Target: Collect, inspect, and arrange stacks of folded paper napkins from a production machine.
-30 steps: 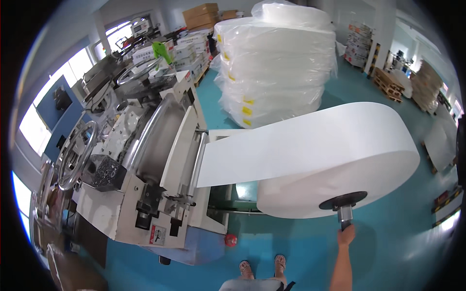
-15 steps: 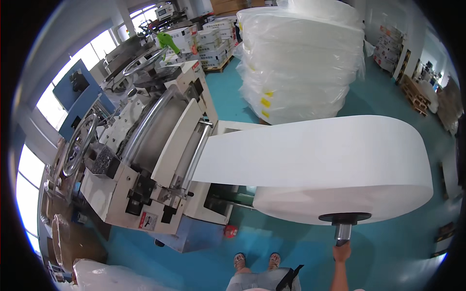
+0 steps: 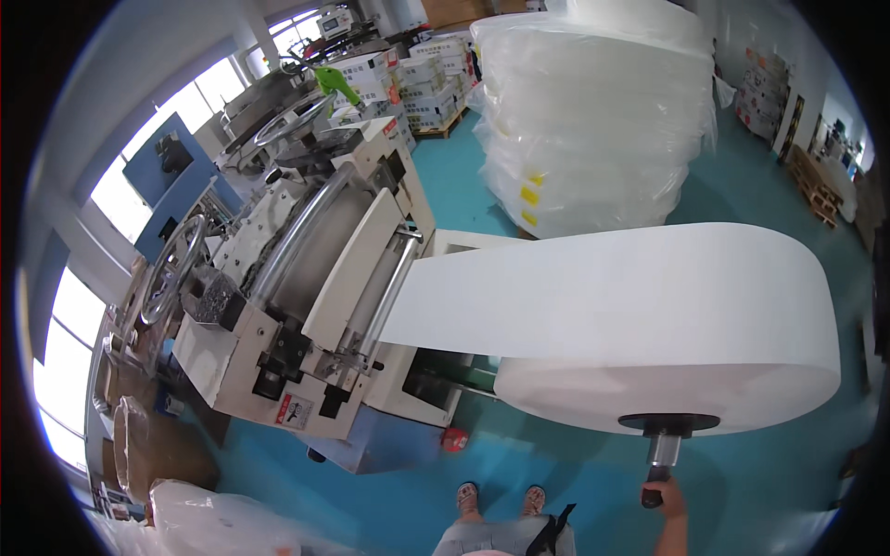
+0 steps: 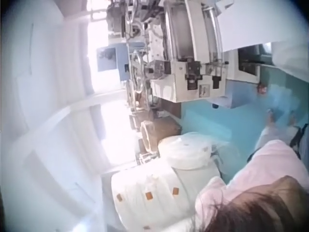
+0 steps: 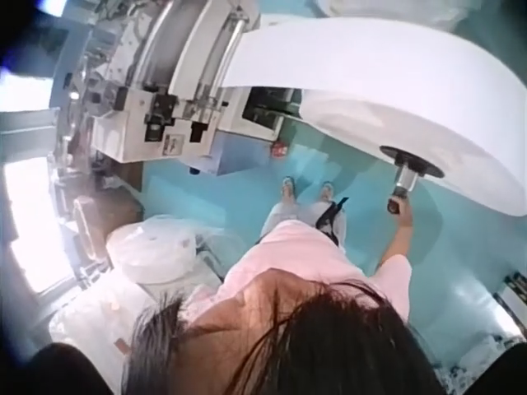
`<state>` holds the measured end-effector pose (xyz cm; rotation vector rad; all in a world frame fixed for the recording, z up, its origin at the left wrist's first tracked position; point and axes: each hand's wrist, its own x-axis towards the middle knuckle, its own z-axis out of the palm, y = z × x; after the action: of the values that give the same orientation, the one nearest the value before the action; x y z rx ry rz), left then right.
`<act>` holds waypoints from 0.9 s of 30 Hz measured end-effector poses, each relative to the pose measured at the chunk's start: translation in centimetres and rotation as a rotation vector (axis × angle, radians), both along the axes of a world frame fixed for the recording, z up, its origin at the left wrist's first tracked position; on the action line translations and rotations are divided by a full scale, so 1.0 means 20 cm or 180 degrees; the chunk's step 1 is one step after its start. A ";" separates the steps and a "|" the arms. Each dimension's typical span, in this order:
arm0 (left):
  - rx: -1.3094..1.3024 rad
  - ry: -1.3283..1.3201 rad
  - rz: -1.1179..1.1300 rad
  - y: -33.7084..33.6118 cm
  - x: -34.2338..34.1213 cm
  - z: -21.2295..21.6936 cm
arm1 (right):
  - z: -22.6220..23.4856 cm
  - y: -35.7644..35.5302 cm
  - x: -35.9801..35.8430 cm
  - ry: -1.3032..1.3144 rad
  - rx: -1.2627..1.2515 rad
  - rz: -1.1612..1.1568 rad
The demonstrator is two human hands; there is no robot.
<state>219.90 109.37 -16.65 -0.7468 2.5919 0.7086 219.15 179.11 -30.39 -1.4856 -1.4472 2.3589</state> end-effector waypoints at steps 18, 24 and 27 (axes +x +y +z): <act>0.0059 0.0819 0.1421 0.36 0.41 -0.15 | 0.10 -0.15 -0.13 -0.2075 0.3603 0.1341; 0.0358 0.1205 0.2257 0.36 0.46 -0.37 | 0.25 -0.80 -0.71 -0.1125 0.2557 0.2015; 0.0539 0.1382 0.2510 0.16 0.36 -0.48 | 0.30 -1.29 -0.92 -0.0754 0.1808 0.2298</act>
<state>227.15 112.66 -26.21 -1.7495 2.4884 1.4227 200.77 153.37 -24.36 -1.2366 -2.7855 1.7442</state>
